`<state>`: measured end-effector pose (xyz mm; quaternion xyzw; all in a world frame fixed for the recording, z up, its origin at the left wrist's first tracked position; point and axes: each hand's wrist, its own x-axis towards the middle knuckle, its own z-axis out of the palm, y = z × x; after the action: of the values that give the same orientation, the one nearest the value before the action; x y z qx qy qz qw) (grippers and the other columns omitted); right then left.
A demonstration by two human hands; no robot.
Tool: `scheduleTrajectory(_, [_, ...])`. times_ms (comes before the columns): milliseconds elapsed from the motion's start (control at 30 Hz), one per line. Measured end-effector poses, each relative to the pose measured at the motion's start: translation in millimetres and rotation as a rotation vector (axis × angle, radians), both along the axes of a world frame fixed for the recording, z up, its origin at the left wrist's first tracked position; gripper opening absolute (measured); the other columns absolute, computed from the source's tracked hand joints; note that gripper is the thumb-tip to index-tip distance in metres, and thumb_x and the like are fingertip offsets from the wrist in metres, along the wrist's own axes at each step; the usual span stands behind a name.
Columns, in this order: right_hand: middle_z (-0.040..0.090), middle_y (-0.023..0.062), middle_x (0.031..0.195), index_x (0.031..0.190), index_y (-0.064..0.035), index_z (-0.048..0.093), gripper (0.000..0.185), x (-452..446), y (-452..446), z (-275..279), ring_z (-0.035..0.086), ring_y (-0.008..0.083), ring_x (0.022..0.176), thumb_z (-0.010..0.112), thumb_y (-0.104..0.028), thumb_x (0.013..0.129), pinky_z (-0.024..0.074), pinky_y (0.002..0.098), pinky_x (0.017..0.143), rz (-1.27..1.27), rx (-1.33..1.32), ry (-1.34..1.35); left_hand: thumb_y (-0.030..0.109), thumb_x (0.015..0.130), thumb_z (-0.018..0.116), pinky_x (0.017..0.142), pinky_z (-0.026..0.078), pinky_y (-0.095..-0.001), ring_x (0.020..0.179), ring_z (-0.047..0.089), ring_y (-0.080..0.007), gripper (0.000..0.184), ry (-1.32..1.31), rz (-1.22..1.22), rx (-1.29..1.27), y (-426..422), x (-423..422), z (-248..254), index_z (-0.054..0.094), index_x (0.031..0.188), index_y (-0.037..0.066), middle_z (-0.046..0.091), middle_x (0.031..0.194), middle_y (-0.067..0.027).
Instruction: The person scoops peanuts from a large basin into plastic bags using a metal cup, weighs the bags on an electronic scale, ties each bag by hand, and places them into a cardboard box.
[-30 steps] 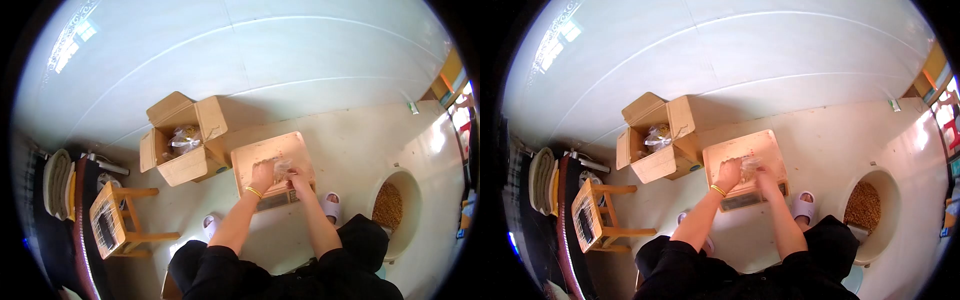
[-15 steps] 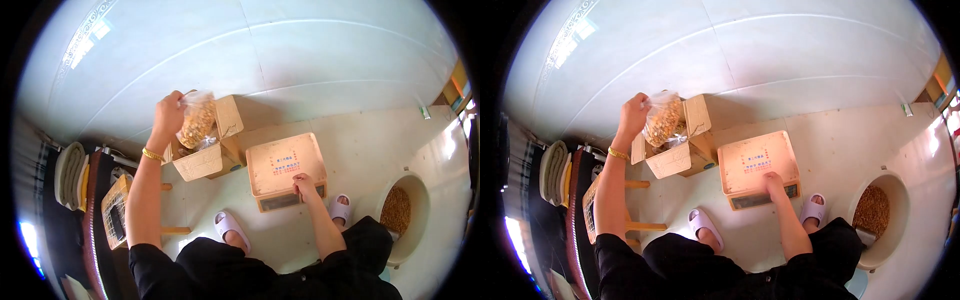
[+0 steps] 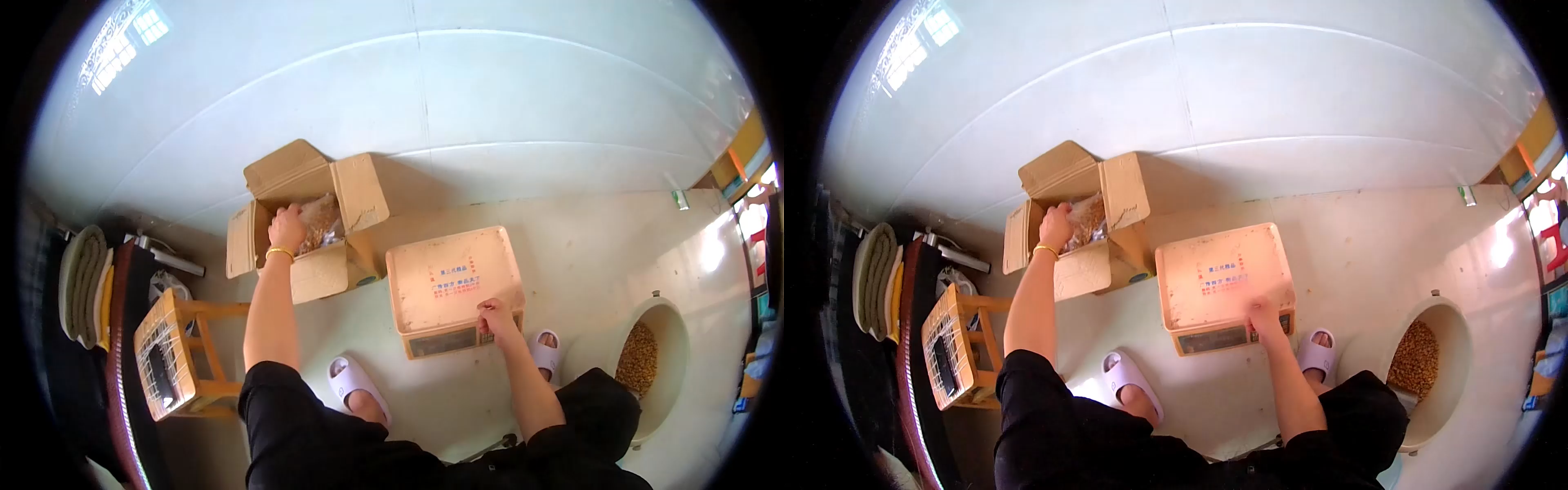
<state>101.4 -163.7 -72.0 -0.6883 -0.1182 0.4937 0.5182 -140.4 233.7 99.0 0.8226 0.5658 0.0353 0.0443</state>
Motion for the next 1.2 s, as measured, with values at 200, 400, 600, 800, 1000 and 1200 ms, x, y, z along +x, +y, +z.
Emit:
scheduleTrajectory(200, [0.052, 0.0052, 0.064, 0.094, -0.0005, 0.055, 0.012, -14, 11, 17, 0.05, 0.0127, 0.048, 0.053, -0.007, 0.085, 0.0415, 0.0257, 0.041, -0.039, 0.021, 0.053, 0.004, 0.072, 0.058, 0.098, 0.037, -0.0428, 0.12, 0.041, -0.0371, 0.062, -0.266, -0.227, 0.021, -13, -48, 56, 0.041, 0.131, 0.013, 0.043, 0.13, -0.0195])
scheduleTrajectory(400, [0.052, 0.0043, 0.068, 0.095, -0.0016, 0.055, 0.011, -33, 30, 67, 0.05, 0.0109, 0.052, 0.054, -0.006, 0.084, 0.0406, 0.0247, 0.042, 0.009, 0.123, -0.082, 0.006, 0.078, 0.058, 0.099, 0.037, -0.0408, 0.121, 0.039, -0.0363, 0.052, -0.276, -0.191, 0.132, -147, -169, 124, 0.043, 0.128, 0.009, 0.043, 0.129, -0.0193])
scheduleTrajectory(600, [0.06, 0.0083, 0.077, 0.091, -0.0049, 0.058, 0.012, -50, 56, 130, 0.058, 0.0175, 0.066, 0.055, -0.012, 0.083, 0.046, 0.0311, 0.056, 0.106, 0.16, -0.254, 0.014, 0.081, 0.058, 0.064, 0.048, -0.0368, 0.067, 0.061, -0.0278, 0.018, -0.08, 0.082, -0.45, -333, -328, 109, 0.061, 0.089, -0.001, 0.063, 0.079, -0.0162])
scheduleTrajectory(800, [0.064, 0.0122, 0.086, 0.1, -0.0044, 0.057, 0.019, -65, 22, 335, 0.062, 0.0241, 0.079, 0.054, -0.017, 0.085, 0.0479, 0.0356, 0.071, 0.638, 0.122, -0.848, 0.019, 0.082, 0.058, 0.07, 0.049, -0.0314, 0.078, 0.063, -0.0228, 0.024, -0.533, 0.56, -1.476, -451, -469, -28, 0.065, 0.1, 0.003, 0.065, 0.09, -0.0151])
scheduleTrajectory(1000, [0.062, 0.0135, 0.096, 0.102, -0.0033, 0.057, 0.02, -1, -93, 402, 0.06, 0.0278, 0.087, 0.053, -0.014, 0.085, 0.0457, 0.0384, 0.076, 0.594, 0.045, -1.27, 0.019, 0.083, 0.058, 0.07, 0.049, -0.0319, 0.078, 0.063, -0.0228, 0.024, -0.805, 0.633, -1.01, -485, -399, -114, 0.064, 0.1, 0.003, 0.065, 0.09, -0.0148])
scheduleTrajectory(1200, [0.056, 0.0181, 0.102, 0.108, -0.0028, 0.053, 0.024, 45, -261, 275, 0.055, 0.0358, 0.094, 0.054, -0.011, 0.085, 0.0439, 0.0429, 0.081, 0.037, -0.277, -1.363, 0.019, 0.083, 0.057, 0.07, 0.049, -0.0324, 0.079, 0.063, -0.0227, 0.024, -0.912, 0.664, -0.819, -471, -356, -133, 0.063, 0.1, 0.003, 0.065, 0.09, -0.0145])
